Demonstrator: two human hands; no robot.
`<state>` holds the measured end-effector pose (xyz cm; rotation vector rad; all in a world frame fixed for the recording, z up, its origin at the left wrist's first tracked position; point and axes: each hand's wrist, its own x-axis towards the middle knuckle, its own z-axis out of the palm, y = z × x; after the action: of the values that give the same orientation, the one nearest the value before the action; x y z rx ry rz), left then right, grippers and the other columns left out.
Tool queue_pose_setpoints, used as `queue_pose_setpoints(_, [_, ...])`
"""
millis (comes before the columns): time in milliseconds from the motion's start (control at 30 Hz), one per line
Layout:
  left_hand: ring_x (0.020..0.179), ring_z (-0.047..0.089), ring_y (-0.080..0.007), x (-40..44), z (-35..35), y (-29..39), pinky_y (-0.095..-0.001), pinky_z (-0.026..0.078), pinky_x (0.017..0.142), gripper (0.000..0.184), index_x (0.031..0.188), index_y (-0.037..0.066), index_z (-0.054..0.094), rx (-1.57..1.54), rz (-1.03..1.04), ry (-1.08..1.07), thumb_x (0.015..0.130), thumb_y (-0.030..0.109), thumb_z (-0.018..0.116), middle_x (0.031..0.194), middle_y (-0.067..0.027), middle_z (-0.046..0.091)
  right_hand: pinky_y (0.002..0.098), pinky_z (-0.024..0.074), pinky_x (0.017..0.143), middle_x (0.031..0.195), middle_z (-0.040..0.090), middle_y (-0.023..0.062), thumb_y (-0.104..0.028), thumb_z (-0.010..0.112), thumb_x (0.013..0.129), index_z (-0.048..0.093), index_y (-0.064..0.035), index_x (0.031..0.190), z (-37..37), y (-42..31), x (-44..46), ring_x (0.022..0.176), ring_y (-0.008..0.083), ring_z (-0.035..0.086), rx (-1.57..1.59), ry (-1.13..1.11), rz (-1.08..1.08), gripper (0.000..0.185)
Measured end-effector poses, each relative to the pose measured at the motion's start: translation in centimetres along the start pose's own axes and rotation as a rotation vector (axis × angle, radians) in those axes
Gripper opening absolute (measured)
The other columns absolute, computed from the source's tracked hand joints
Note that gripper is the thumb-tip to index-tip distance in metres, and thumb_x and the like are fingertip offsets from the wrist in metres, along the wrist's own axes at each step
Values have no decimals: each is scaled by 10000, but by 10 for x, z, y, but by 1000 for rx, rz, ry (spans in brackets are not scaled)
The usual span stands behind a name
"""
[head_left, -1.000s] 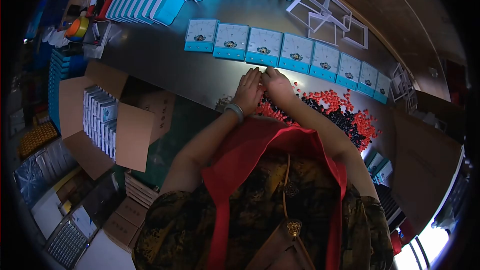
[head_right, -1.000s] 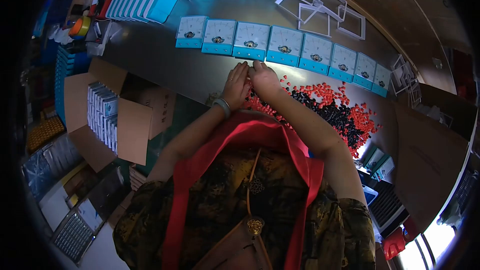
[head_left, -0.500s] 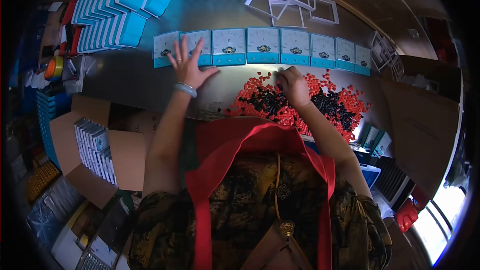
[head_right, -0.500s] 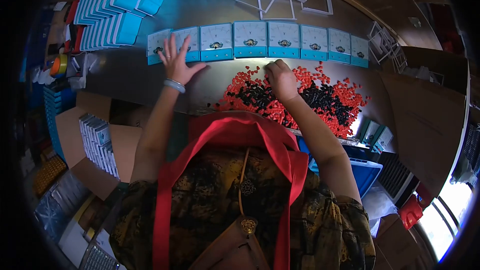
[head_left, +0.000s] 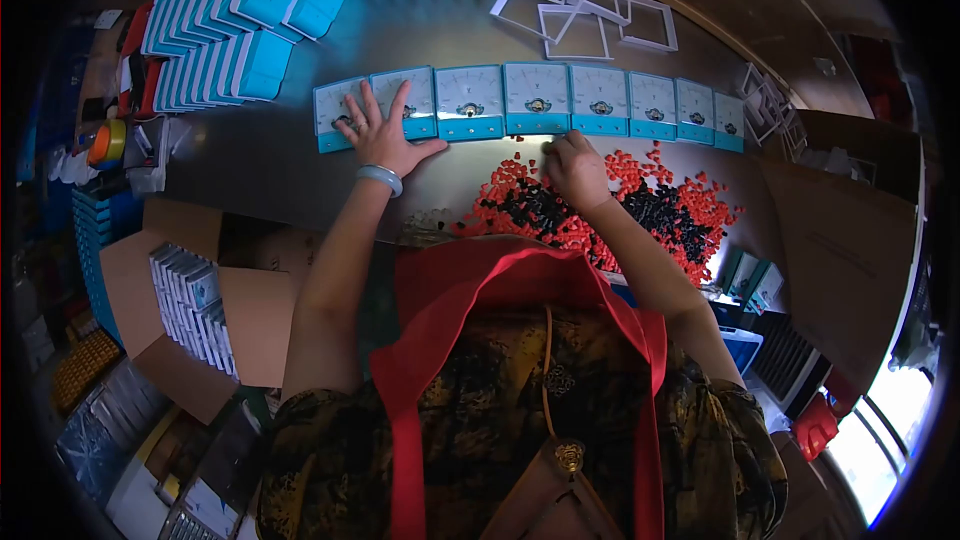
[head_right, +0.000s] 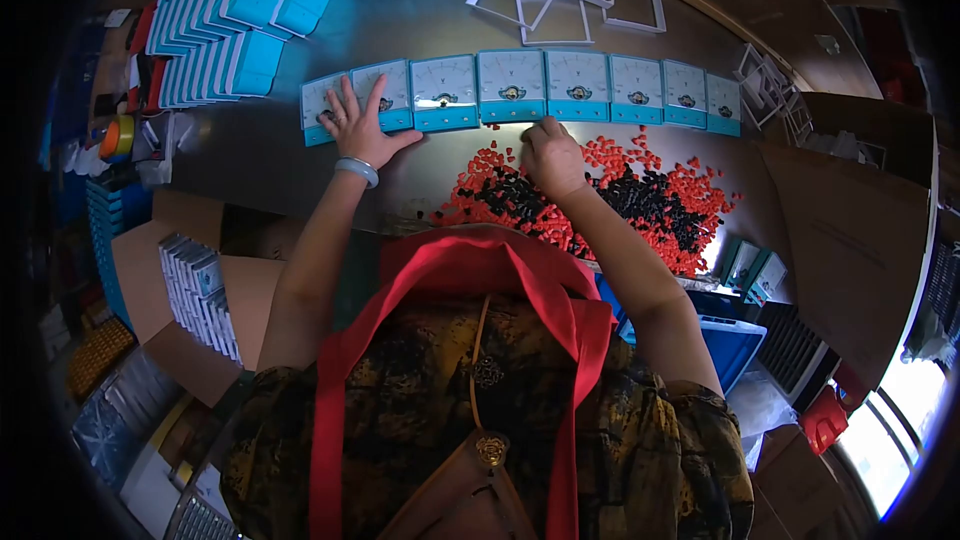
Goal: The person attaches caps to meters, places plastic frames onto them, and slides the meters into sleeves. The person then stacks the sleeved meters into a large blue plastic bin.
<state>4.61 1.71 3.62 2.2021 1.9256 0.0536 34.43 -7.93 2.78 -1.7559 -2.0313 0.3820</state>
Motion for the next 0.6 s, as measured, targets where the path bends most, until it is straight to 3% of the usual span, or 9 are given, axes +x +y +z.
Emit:
queue_pose_setpoints(100, [1409, -23, -533, -1, 10, 3, -721, 5, 1041, 1117, 1488, 335, 243, -12, 13, 62, 563, 674, 770, 1555, -273, 25, 412, 482, 668, 838, 576, 143, -59, 605, 847, 664, -29, 938, -23, 10, -3, 761, 339, 590, 165, 116, 139, 113])
queue_pose_setpoints(233, [1420, 3, -506, -2, 10, 4, -740, 8, 1022, 1138, 1500, 308, 215, -29, 36, 116, 572, 679, 758, 1562, -248, 33, 363, 491, 689, 828, 616, 149, -54, 635, 828, 670, -10, 914, -46, 50, -5, 754, 298, 614, 126, 271, 318, 103])
queue_pose_setpoints(267, [1427, 110, -444, -7, 10, 10, -709, 89, 1041, 1019, 1460, 264, 338, -84, 68, 207, 604, 583, 789, 1550, -214, 145, 357, 494, 699, 842, 625, 147, -53, 643, 819, 669, -8, 911, -46, 57, -4, 760, 294, 620, 144, 303, 346, 105])
queue_pose_setpoints(333, [1355, 293, -388, -13, 6, 28, -611, 221, 1053, 738, 1321, 203, 539, -227, 354, 358, 663, 403, 806, 1468, -167, 337, 353, 500, 709, 846, 634, 146, -54, 657, 802, 667, -7, 902, -42, 64, 1, 769, 290, 627, 173, 307, 357, 110])
queue_pose_setpoints(367, [1095, 530, -303, -18, 2, 46, -468, 400, 943, 371, 1072, 142, 683, -335, 447, 407, 720, 221, 767, 1186, -106, 577, 357, 502, 706, 851, 637, 147, -60, 659, 801, 666, -10, 898, -39, 64, 4, 771, 292, 630, 179, 286, 334, 109])
queue_pose_setpoints(433, [858, 610, -275, -26, 24, 69, -386, 484, 775, 158, 929, 97, 694, -515, 503, 229, 784, 161, 694, 934, -79, 638, 361, 504, 703, 855, 641, 148, -65, 660, 799, 666, -12, 894, -36, 62, 6, 773, 294, 634, 193, 257, 305, 109])
queue_pose_setpoints(500, [729, 611, -272, -31, 34, 93, -374, 501, 662, 67, 844, 85, 680, -505, 469, 261, 809, 136, 657, 796, -70, 621, 367, 506, 693, 855, 646, 144, -79, 665, 798, 669, -19, 892, -35, 60, 10, 761, 295, 637, 87, 216, 310, 111])
queue_pose_setpoints(600, [748, 614, -288, -35, 52, 103, -396, 508, 667, 64, 817, 79, 660, -422, 385, 131, 812, 143, 651, 793, -87, 603, 398, 506, 692, 874, 632, 144, -73, 641, 814, 661, -26, 891, -38, 51, 12, 771, 329, 629, 30, 185, 273, 93])
